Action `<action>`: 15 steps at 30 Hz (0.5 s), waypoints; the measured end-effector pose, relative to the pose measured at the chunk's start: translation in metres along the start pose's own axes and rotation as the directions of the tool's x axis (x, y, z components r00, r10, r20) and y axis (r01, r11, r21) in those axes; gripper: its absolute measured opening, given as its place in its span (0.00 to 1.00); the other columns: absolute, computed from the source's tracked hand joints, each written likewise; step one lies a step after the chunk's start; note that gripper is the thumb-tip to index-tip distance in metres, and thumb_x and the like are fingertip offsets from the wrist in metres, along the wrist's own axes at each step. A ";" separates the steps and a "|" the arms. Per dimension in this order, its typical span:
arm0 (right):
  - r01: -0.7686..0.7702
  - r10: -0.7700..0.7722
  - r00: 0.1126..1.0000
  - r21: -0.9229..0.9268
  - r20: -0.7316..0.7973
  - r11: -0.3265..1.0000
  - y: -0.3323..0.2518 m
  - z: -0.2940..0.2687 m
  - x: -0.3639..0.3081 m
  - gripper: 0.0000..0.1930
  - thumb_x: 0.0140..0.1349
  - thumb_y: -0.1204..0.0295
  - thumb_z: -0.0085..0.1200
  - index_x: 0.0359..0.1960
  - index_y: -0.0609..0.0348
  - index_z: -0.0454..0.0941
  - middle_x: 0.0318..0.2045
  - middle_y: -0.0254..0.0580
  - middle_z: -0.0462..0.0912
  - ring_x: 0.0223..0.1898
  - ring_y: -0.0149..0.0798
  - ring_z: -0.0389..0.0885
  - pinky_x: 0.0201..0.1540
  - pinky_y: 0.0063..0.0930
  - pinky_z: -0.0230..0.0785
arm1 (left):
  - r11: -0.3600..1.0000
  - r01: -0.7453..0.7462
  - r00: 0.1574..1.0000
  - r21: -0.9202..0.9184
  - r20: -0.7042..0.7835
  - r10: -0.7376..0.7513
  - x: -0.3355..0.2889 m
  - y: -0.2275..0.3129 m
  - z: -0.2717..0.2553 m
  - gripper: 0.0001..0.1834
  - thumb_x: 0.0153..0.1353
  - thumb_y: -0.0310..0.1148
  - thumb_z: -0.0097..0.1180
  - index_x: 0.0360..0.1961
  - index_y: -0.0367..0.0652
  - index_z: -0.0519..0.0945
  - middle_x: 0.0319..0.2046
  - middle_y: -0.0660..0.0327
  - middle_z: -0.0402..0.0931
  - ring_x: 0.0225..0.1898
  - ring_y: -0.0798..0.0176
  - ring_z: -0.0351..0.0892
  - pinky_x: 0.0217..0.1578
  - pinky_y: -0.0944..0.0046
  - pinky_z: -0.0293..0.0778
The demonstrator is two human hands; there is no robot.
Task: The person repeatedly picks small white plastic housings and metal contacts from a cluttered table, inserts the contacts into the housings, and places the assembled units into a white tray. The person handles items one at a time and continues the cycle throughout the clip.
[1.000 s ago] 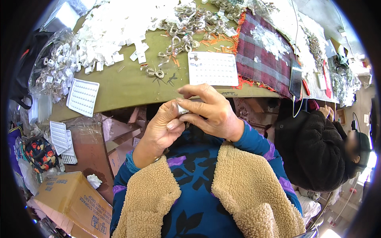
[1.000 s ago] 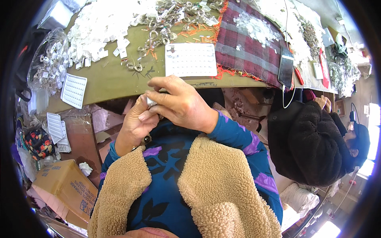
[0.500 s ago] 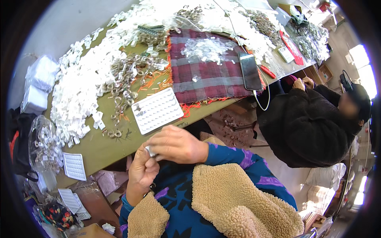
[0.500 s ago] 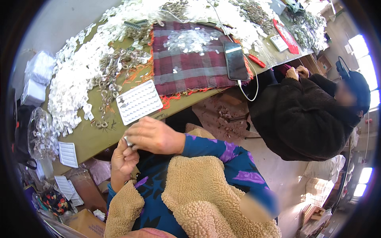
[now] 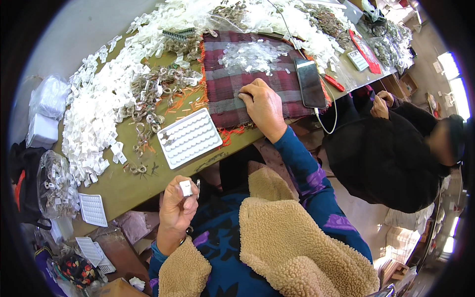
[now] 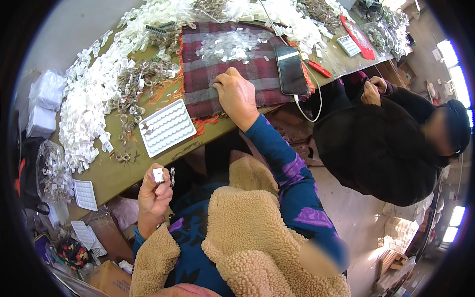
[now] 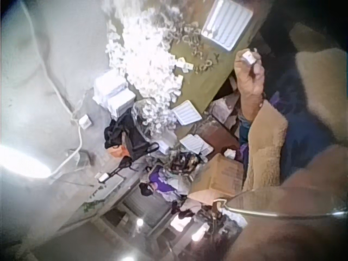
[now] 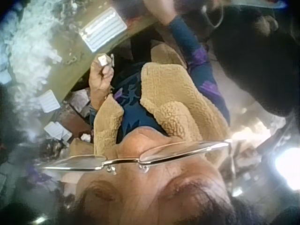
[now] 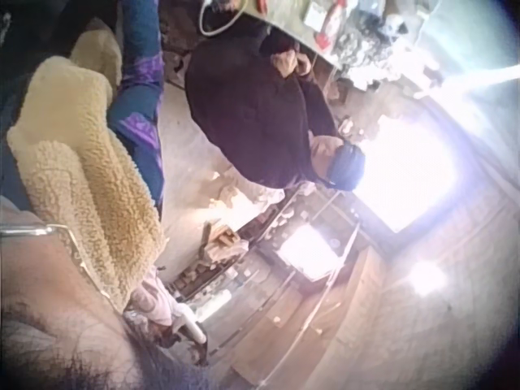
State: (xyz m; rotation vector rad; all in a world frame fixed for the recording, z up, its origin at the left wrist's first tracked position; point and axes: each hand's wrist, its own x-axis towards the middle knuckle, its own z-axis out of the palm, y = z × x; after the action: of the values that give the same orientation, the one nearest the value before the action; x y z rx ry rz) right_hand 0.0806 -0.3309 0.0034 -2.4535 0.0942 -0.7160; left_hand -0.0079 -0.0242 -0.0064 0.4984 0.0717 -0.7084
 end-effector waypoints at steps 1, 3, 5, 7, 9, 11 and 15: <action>-0.037 0.039 0.998 -0.036 0.041 0.999 0.000 0.001 0.001 0.05 0.58 0.74 0.60 0.33 0.63 0.82 0.32 0.46 0.80 0.34 0.51 0.81 0.38 0.36 0.72 | 1.000 0.007 1.000 0.010 -0.010 -0.006 -0.001 0.000 -0.001 0.19 0.66 0.40 0.60 0.46 0.35 0.74 0.36 0.49 0.79 0.24 0.73 0.73 0.17 0.78 0.65; -0.039 0.044 0.997 -0.084 0.061 0.996 0.001 0.001 0.002 0.05 0.58 0.74 0.60 0.33 0.62 0.81 0.31 0.47 0.81 0.35 0.51 0.81 0.38 0.37 0.72 | 1.000 0.009 1.000 -0.009 -0.021 -0.009 -0.003 -0.001 -0.004 0.18 0.66 0.39 0.60 0.47 0.35 0.74 0.37 0.48 0.80 0.24 0.72 0.73 0.18 0.77 0.66; 0.017 -0.016 0.998 0.009 -0.053 1.000 0.002 0.000 0.006 0.04 0.58 0.76 0.60 0.34 0.63 0.81 0.29 0.49 0.80 0.31 0.48 0.82 0.35 0.35 0.73 | 1.000 0.009 0.999 0.007 -0.044 -0.009 -0.004 -0.002 -0.006 0.17 0.66 0.37 0.59 0.49 0.35 0.75 0.38 0.47 0.80 0.26 0.71 0.75 0.20 0.77 0.68; -0.104 0.112 0.993 0.187 -0.032 0.977 0.001 -0.006 0.008 0.03 0.59 0.79 0.58 0.34 0.65 0.80 0.24 0.45 0.81 0.24 0.35 0.81 0.28 0.29 0.72 | 1.000 -0.005 0.997 0.004 -0.073 0.005 -0.006 -0.004 -0.005 0.17 0.67 0.35 0.59 0.51 0.36 0.75 0.40 0.46 0.81 0.28 0.70 0.77 0.22 0.76 0.71; -0.254 0.252 0.965 0.484 0.071 0.837 -0.007 -0.013 0.002 0.03 0.62 0.80 0.56 0.35 0.67 0.81 0.23 0.36 0.81 0.22 0.25 0.78 0.25 0.21 0.69 | 0.999 -0.035 0.997 -0.025 -0.071 0.034 -0.010 -0.006 -0.001 0.17 0.68 0.33 0.57 0.53 0.36 0.75 0.42 0.46 0.81 0.31 0.69 0.80 0.25 0.75 0.76; -0.292 0.217 0.956 0.606 0.196 0.740 -0.019 -0.022 -0.008 0.04 0.62 0.80 0.56 0.37 0.67 0.81 0.24 0.33 0.81 0.24 0.23 0.77 0.27 0.18 0.69 | 0.999 -0.051 0.990 0.004 -0.130 0.051 -0.014 -0.005 0.005 0.16 0.69 0.32 0.56 0.54 0.36 0.75 0.44 0.46 0.80 0.33 0.67 0.81 0.29 0.72 0.80; -0.258 0.023 0.946 0.710 0.323 0.655 -0.065 -0.031 -0.042 0.06 0.63 0.82 0.54 0.39 0.67 0.82 0.26 0.33 0.81 0.26 0.22 0.77 0.30 0.16 0.69 | 0.992 -0.118 0.986 0.052 -0.112 0.123 -0.020 -0.004 0.016 0.16 0.71 0.31 0.51 0.56 0.35 0.74 0.45 0.45 0.80 0.36 0.66 0.83 0.37 0.68 0.84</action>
State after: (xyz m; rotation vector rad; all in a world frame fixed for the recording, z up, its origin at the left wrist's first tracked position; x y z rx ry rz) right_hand 0.0231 -0.2831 0.0405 -1.6826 -0.1070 -0.2266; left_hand -0.0271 -0.0223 0.0109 0.5816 0.1327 -0.5639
